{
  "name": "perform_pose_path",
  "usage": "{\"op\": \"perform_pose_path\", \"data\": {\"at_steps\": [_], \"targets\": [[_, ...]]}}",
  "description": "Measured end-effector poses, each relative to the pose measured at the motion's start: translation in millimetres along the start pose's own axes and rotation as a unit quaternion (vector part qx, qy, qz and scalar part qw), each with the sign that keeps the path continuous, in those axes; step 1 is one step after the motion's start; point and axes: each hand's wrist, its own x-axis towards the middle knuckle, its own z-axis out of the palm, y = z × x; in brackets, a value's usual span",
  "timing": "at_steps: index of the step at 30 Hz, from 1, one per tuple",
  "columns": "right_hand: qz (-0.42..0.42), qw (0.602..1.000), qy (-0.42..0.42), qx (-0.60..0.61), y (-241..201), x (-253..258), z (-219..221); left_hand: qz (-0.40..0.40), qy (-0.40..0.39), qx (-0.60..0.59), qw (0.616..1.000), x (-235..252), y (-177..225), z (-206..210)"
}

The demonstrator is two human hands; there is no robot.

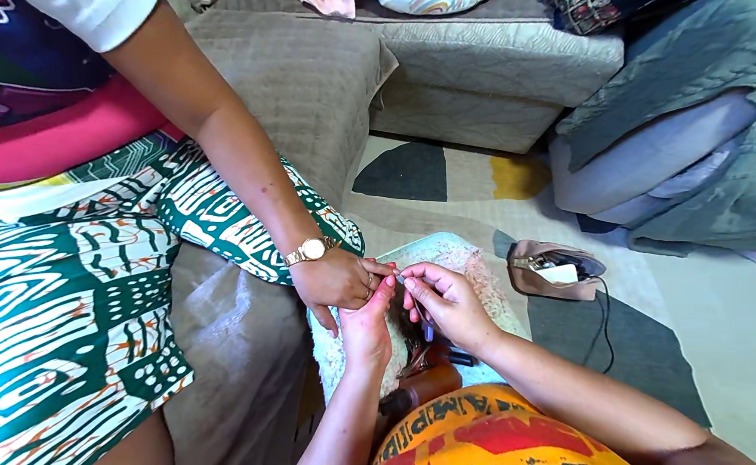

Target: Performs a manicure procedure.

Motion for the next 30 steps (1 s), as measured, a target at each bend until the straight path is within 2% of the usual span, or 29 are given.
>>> {"op": "perform_pose_path", "data": {"at_steps": [5, 9, 12, 14, 17, 20, 23, 27, 30], "targets": [[-0.003, 1.0, 0.007, 0.013, 5.2, -0.8, 4.5, 0.008, 0.001, 0.001, 1.0, 0.1, -0.3, 1.4], [-0.004, 0.995, 0.015, 0.099, 6.2, -1.7, 3.2, -0.004, 0.001, 0.001, 1.0, -1.2, 1.5, 1.8], [-0.042, 0.987, 0.035, 0.153, -7.7, 4.2, 1.1, -0.004, 0.001, 0.0, 1.0, -2.8, 2.8, 2.4], [-0.077, 0.981, 0.009, 0.176, -22.9, 10.9, 4.5, 0.001, -0.005, -0.017, 1.0, -3.9, 2.9, 2.7], [-0.098, 0.989, -0.05, 0.103, -39.5, 30.9, 18.0, 0.004, -0.006, -0.023, 1.0, -5.5, 3.4, 4.0], [-0.072, 0.997, -0.019, 0.016, -46.0, 62.7, 26.5, -0.015, 0.017, -0.006, 1.0, -7.3, 6.2, 3.1], [-0.097, 0.994, 0.009, 0.059, -43.5, 73.3, 26.4, -0.023, 0.027, 0.0, 0.999, -7.2, 7.4, 1.5], [-0.041, 0.986, -0.128, 0.095, -31.9, 45.6, 1.9, -0.038, -0.018, -0.021, 0.999, -8.2, 10.8, -7.8], [0.004, 0.986, -0.166, -0.034, -31.1, 32.2, -45.2, -0.067, -0.078, -0.051, 0.993, -8.8, 16.3, -18.8]]}}
